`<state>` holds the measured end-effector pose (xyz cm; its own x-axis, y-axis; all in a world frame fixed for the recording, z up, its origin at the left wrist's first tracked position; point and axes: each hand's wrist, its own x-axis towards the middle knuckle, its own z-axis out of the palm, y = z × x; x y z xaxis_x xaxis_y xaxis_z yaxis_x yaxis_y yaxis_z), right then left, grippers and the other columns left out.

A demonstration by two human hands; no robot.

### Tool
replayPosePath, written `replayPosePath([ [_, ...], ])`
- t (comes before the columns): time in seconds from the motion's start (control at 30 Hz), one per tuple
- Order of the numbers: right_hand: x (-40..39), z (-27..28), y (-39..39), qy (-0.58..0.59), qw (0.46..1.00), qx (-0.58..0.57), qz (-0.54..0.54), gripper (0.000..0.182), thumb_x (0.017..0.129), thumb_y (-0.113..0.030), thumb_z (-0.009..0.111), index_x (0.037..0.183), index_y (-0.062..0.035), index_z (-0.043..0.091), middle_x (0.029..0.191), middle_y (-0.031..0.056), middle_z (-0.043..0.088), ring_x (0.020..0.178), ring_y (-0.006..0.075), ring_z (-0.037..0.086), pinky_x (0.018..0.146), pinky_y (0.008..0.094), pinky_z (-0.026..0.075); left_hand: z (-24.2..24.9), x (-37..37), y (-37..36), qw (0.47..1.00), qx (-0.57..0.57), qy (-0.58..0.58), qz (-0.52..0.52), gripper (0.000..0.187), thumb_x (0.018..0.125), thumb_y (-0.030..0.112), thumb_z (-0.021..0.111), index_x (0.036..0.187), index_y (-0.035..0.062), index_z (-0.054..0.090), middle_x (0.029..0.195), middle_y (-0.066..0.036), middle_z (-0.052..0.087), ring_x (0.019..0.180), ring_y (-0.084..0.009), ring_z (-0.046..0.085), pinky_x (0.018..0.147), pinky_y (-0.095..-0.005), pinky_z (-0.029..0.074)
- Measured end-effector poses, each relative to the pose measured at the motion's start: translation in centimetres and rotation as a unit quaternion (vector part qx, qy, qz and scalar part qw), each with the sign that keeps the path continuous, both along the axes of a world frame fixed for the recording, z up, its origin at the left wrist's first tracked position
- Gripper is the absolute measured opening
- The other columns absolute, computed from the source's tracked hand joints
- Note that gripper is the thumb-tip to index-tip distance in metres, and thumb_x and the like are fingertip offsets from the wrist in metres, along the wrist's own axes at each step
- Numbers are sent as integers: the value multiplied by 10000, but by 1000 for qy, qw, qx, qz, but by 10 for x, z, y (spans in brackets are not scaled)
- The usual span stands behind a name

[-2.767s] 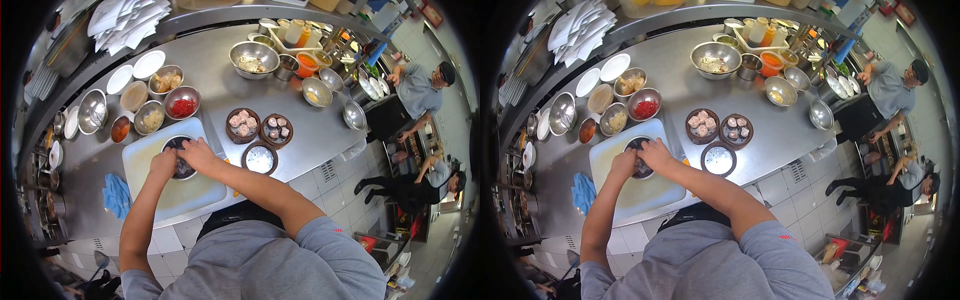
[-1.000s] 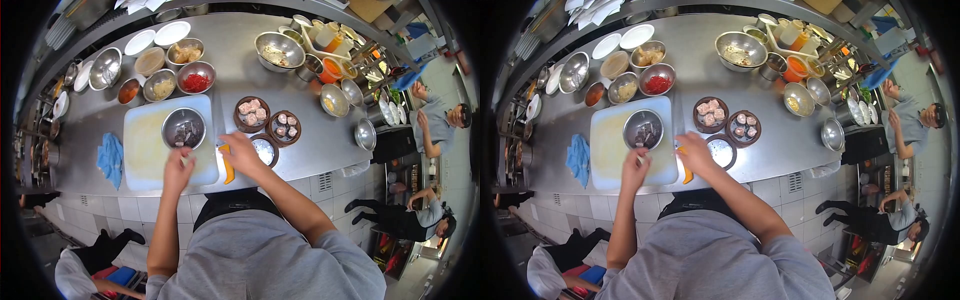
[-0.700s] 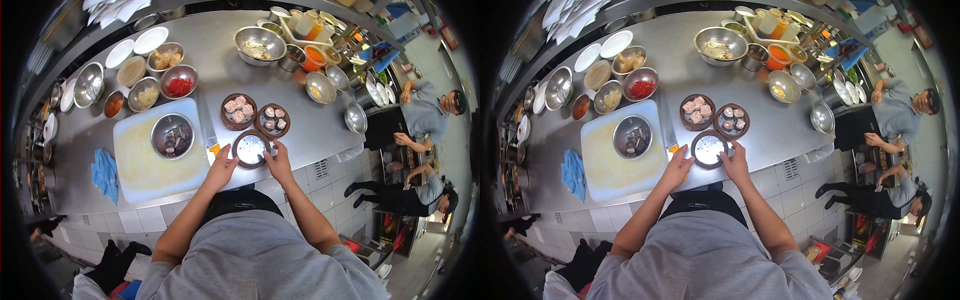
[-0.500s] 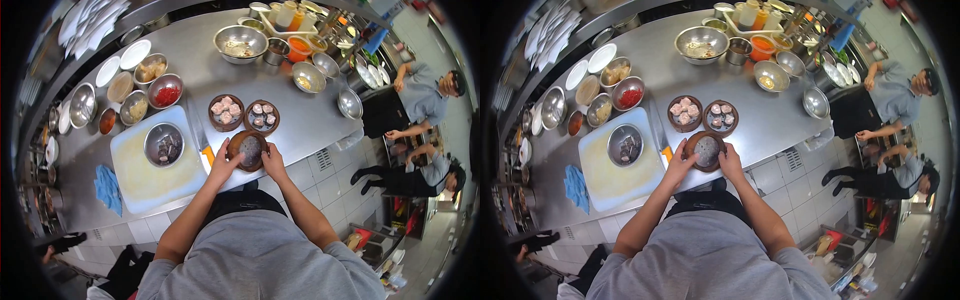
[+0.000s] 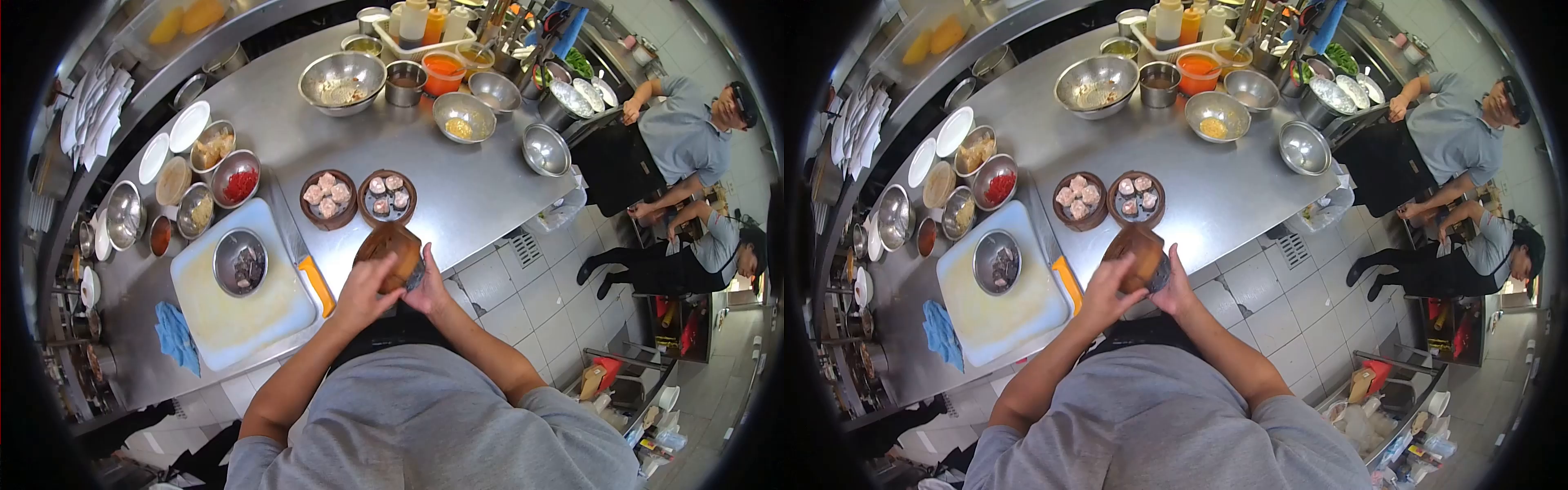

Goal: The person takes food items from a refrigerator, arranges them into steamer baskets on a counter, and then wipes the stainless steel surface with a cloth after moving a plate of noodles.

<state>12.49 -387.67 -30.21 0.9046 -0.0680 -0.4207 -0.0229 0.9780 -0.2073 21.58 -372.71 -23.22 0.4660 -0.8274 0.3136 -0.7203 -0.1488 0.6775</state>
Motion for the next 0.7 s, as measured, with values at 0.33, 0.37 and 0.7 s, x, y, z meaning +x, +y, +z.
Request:
replayPosePath([
  [0.33, -20, 37, -45, -66, 997, -40, 24, 772, 922, -719, 315, 1473, -179, 342, 1423, 172, 469, 1237, 333, 524, 953, 492, 494, -38, 28, 25, 941, 11, 41, 336, 438, 838, 133, 714, 1243, 23, 587, 1396, -233, 444, 1257, -354, 482, 1055, -406, 397],
  [0.37, -15, 48, -46, -67, 997, -40, 28, 772, 922, -719, 315, 1473, -179, 342, 1423, 172, 469, 1237, 333, 524, 953, 492, 494, -24, 27, 23, 940, 11, 39, 339, 438, 838, 133, 714, 1243, 23, 587, 1396, -233, 444, 1257, -354, 482, 1055, -406, 397],
  [0.7, 40, 66, -15, -121, 964, -86, 221, 844, 914, -711, 331, 1498, -103, 289, 1414, 158, 483, 1247, 355, 532, 943, 497, 506, 34, 52, 1, 865, 41, 484, 129, 287, 778, 182, 812, 974, 8, 696, 963, -35, 680, 794, -111, 623, 676, -269, 513],
])
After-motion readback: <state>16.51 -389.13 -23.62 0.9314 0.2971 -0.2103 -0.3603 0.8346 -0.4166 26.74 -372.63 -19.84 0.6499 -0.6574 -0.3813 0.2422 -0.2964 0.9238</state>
